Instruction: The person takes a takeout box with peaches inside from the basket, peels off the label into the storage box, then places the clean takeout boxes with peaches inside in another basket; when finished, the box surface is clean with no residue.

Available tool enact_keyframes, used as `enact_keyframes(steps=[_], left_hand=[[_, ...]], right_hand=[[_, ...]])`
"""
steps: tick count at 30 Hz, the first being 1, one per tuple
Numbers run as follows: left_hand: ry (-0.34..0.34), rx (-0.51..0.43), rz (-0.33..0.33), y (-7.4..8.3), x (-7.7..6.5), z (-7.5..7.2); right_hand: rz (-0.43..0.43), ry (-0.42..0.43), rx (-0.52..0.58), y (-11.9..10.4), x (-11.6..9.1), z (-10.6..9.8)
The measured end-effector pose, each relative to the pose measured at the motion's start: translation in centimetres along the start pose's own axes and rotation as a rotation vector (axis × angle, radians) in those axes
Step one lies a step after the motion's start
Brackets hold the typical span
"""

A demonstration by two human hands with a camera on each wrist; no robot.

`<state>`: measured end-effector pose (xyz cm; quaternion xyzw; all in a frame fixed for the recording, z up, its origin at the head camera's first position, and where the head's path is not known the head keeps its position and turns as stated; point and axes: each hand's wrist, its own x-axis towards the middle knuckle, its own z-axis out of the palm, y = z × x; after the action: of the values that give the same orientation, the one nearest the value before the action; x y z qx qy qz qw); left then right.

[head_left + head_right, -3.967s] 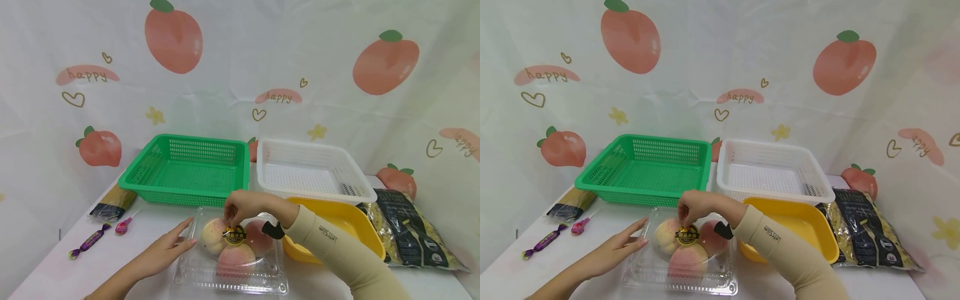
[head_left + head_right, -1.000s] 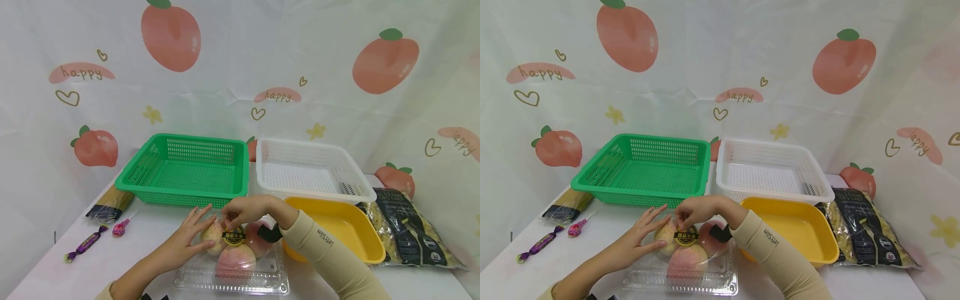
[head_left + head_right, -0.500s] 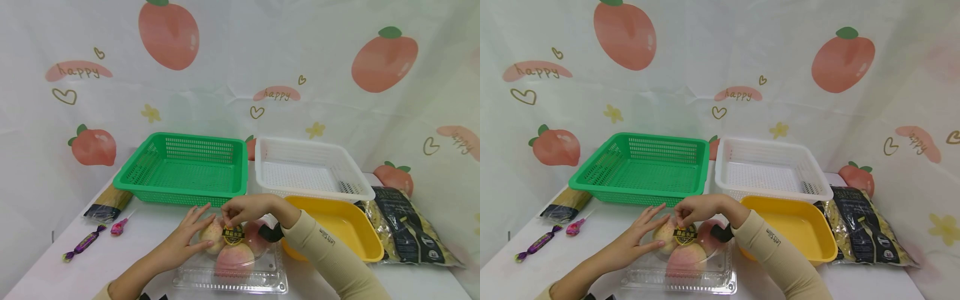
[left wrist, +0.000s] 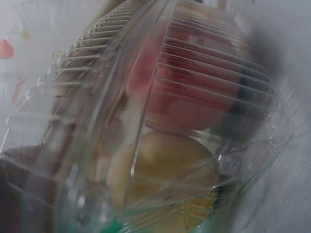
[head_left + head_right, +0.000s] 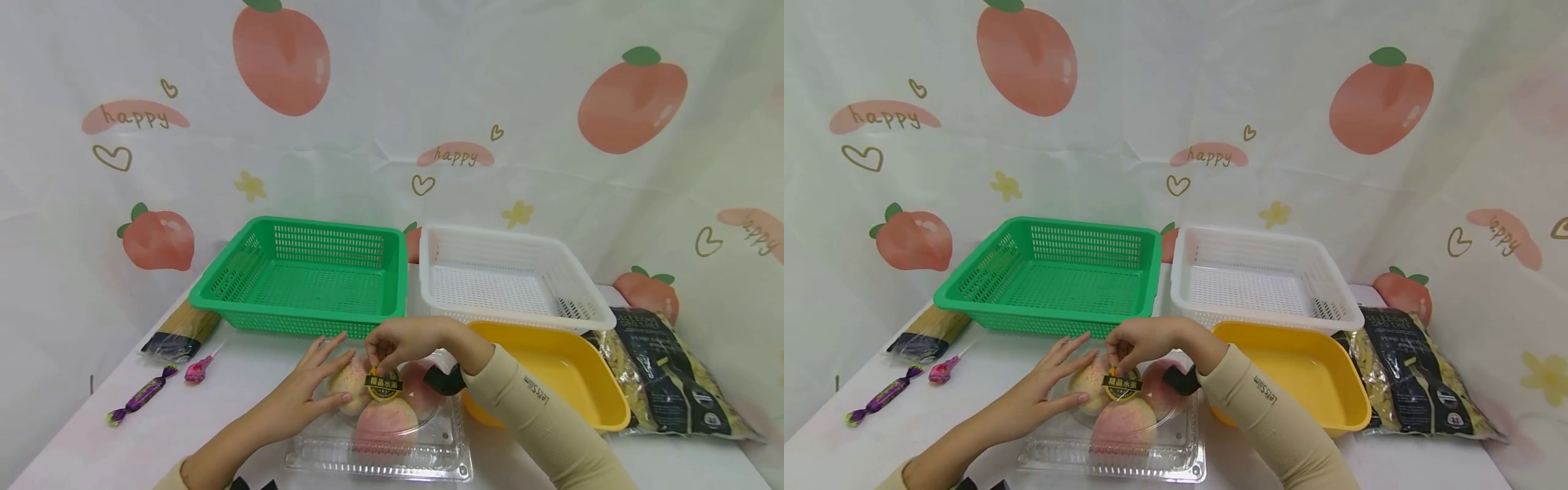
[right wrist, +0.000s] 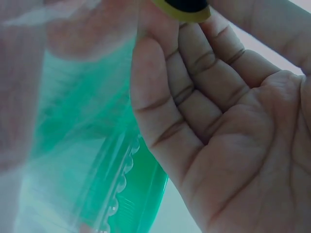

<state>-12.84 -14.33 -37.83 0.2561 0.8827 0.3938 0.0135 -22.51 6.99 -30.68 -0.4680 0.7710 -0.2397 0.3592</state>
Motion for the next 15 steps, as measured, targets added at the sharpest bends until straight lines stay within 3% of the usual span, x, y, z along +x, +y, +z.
enact_keyframes(steps=[7,15], left_hand=[[-0.001,0.006,-0.023,-0.22,0.05,0.05],[-0.008,0.018,-0.002,-0.2,-0.08,0.02]], right_hand=[[-0.016,0.022,-0.003,0.07,0.01,0.05],[-0.021,0.04,0.014,0.15,-0.1,0.11]])
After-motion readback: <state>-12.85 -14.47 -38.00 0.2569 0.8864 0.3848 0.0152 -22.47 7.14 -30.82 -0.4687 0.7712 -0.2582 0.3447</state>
